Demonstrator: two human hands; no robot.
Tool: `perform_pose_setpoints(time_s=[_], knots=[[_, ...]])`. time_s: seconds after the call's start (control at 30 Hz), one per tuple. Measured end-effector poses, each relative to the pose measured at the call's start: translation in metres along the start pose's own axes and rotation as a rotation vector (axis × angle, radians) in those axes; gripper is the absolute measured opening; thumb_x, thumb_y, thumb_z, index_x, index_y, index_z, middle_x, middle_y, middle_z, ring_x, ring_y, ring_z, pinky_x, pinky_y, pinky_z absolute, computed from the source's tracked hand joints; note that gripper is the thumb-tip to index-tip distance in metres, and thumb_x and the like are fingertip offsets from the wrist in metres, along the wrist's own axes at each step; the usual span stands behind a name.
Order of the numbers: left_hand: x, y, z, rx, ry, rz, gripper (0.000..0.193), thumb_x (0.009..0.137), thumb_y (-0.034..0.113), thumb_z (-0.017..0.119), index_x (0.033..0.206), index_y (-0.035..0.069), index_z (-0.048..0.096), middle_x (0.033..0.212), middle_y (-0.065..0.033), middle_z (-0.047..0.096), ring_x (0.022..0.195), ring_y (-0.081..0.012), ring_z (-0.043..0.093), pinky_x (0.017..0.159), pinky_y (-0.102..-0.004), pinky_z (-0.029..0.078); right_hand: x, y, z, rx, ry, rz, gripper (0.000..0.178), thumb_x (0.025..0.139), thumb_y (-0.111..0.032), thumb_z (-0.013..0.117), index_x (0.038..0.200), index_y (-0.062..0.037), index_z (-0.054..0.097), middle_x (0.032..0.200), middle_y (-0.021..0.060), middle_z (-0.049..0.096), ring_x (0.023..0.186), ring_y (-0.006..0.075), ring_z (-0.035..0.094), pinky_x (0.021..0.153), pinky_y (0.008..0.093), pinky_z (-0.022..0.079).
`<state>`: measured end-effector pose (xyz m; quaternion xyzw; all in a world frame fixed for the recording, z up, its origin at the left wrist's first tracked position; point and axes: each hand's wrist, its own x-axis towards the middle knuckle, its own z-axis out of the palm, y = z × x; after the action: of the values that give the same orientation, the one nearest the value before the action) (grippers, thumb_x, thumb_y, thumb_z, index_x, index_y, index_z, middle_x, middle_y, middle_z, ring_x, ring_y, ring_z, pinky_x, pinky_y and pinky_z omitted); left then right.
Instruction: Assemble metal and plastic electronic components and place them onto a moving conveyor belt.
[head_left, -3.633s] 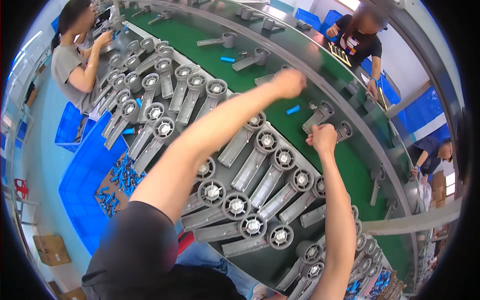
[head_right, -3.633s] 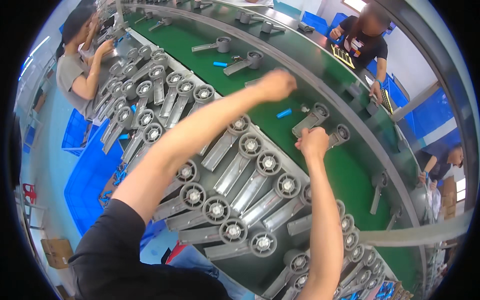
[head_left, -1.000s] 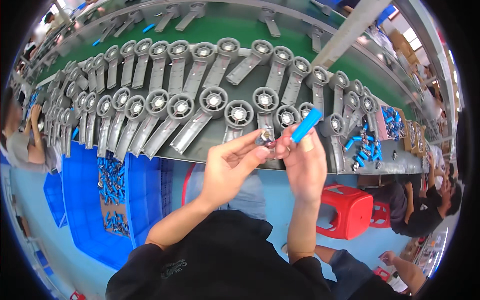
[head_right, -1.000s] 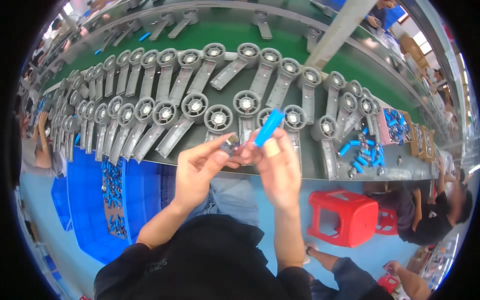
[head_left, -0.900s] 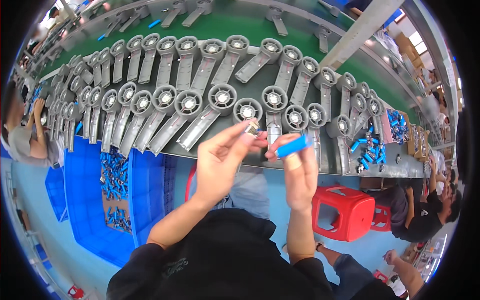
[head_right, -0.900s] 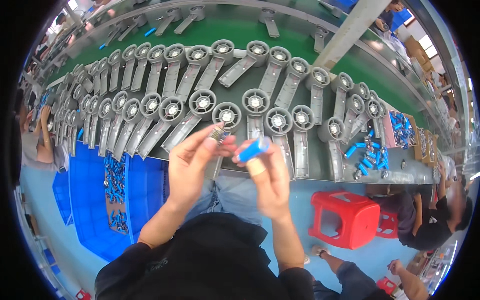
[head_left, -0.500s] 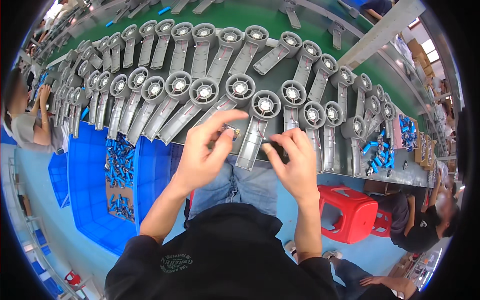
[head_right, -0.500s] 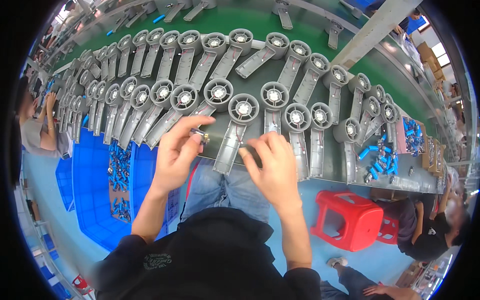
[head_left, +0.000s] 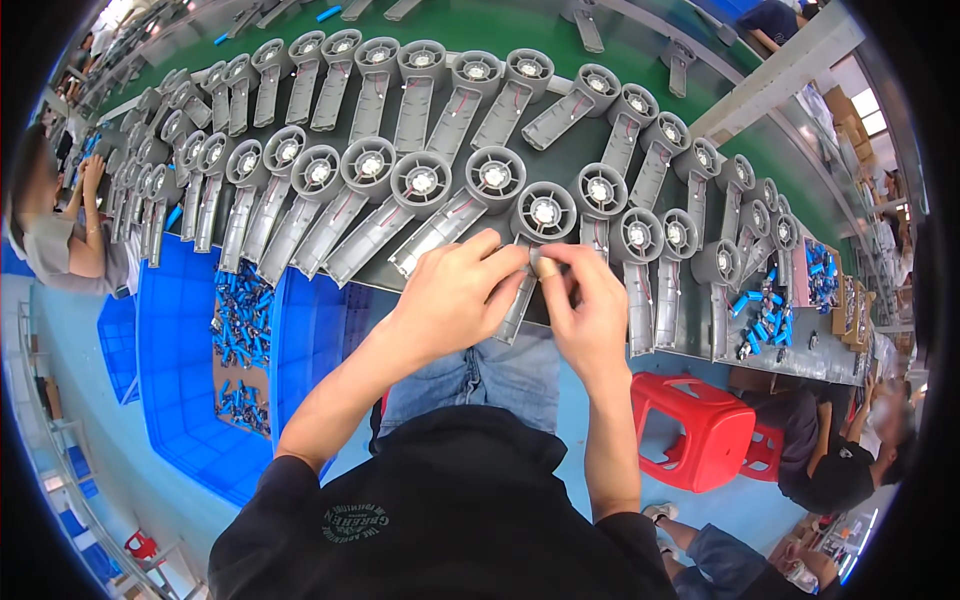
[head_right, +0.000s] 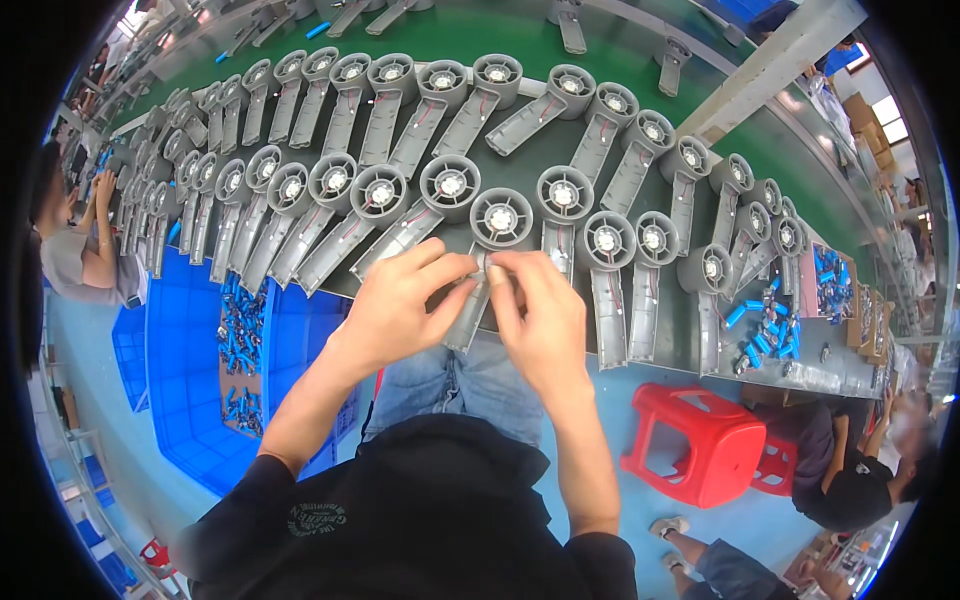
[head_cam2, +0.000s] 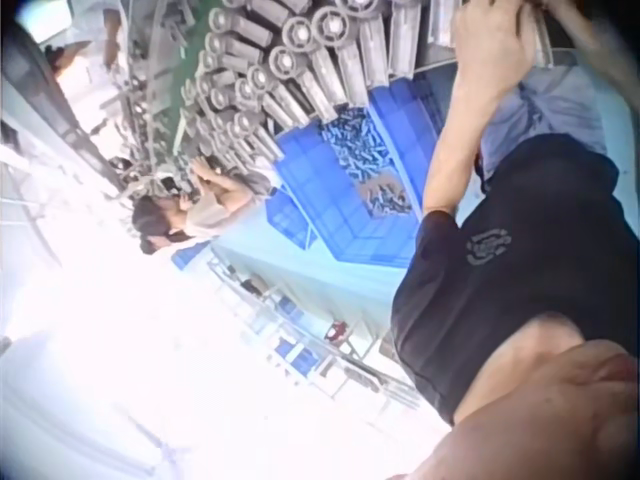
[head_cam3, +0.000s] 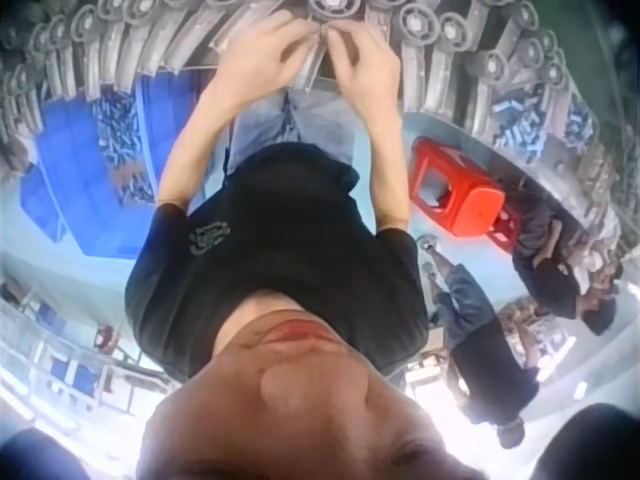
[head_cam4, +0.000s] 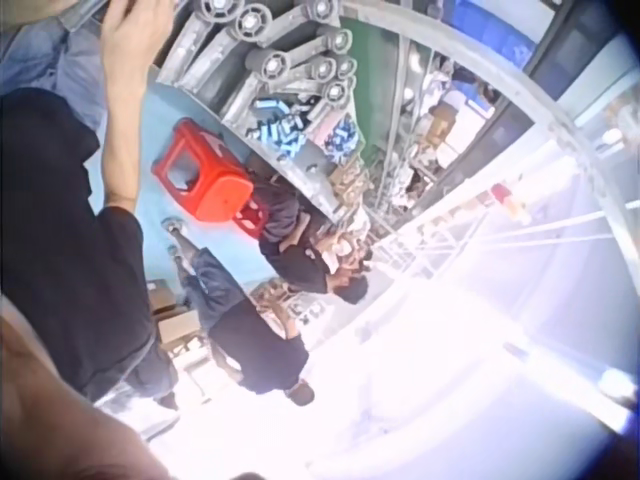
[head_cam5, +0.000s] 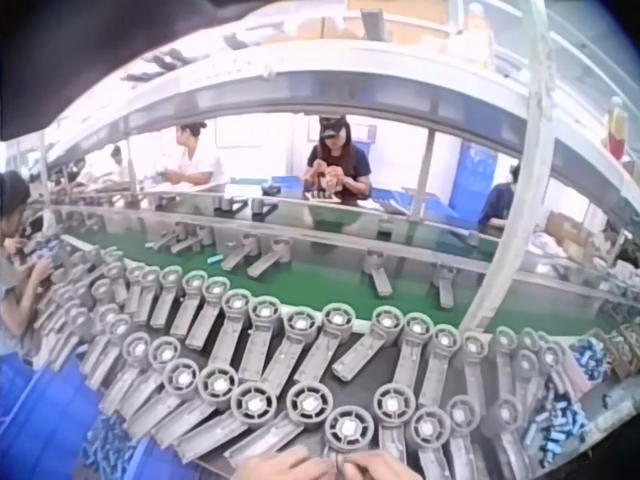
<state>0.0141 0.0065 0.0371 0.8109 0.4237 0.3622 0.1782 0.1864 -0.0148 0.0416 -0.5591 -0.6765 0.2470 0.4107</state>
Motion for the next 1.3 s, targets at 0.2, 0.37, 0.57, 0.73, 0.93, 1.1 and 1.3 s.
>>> perform_pose_setpoints(time_s=[0.2,0.37,0.57,0.73,0.93,1.1,1.3], knots=[[0.008,0.01,0.002,0.1,-0.084,0.055,0.016,0.078,0.01,0.073,0.093,0.007,0.067,0.076,-0.0091,0.056,0.063,-0.0293,0.06,0.053,-0.0391,0.046,-0.007,-0.004,-0.016,-0.023,0.154,0.01,0.014,0.088,0.001,0.064,0.102,-0.0028,0.066,0.09,0.0032,0.061,0.06,0.0073,0.049,0.053,0.0226,0.036],[0.012,0.006,0.016,0.028,0.066,0.023,0.011,0.081,0.011,0.073,0.09,0.006,0.069,0.07,-0.004,0.058,0.056,-0.0178,0.058,0.048,-0.0318,0.042,-0.012,-0.003,-0.002,0.13,0.202,0.113,0.018,0.082,0.001,0.072,0.099,-0.0027,0.07,0.086,0.0029,0.063,0.052,0.0023,0.042,0.047,0.0215,0.032],[0.009,0.004,0.011,-0.784,0.1,-0.64,0.015,0.091,0.011,0.067,0.089,-0.003,0.071,0.073,0.0016,0.064,0.059,-0.0003,0.044,0.048,-0.0216,0.033,-0.008,-0.003,0.035,0.069,0.263,0.057,0.02,0.083,0.0,0.074,0.103,-0.0011,0.071,0.082,0.0045,0.068,0.049,0.0018,0.042,0.044,0.0208,0.033],[0.003,0.004,0.011,-0.796,0.114,-0.637,0.017,0.093,0.01,0.064,0.104,-0.003,0.068,0.074,0.0003,0.064,0.059,-0.0006,0.045,0.048,-0.0224,0.034,-0.003,0.003,0.042,0.076,0.34,-0.042,0.015,0.085,0.003,0.07,0.1,0.0007,0.071,0.091,0.0065,0.068,0.056,0.0033,0.051,0.046,0.02,0.039],[-0.008,0.006,-0.003,-0.517,0.066,-0.439,0.036,0.093,0.006,0.063,0.129,0.0,0.058,0.097,-0.01,0.069,0.076,-0.011,0.063,0.067,-0.0249,0.05,-0.001,0.005,0.039,0.052,0.328,-0.067,0.012,0.083,0.004,0.07,0.095,0.0007,0.07,0.089,0.0053,0.065,0.056,0.0044,0.05,0.046,0.0206,0.038],[-0.013,-0.002,0.0,-0.401,0.026,-0.374,0.033,0.09,0.001,0.064,0.123,-0.002,0.063,0.109,-0.0178,0.07,0.092,-0.0174,0.069,0.078,-0.0286,0.054,0.0,0.005,0.038,0.034,0.293,-0.081,0.012,0.082,0.003,0.072,0.093,0.0004,0.069,0.088,0.0051,0.065,0.055,0.0062,0.049,0.048,0.0219,0.038],[-0.012,-0.008,0.004,-0.337,0.121,-0.149,0.032,0.088,-0.002,0.065,0.12,-0.004,0.064,0.108,-0.0169,0.07,0.091,-0.0227,0.069,0.077,-0.03,0.054,0.002,0.011,0.033,-0.032,0.248,-0.142,0.014,0.08,0.001,0.072,0.093,-0.0017,0.07,0.087,0.005,0.064,0.057,0.0096,0.052,0.05,0.0245,0.041]])
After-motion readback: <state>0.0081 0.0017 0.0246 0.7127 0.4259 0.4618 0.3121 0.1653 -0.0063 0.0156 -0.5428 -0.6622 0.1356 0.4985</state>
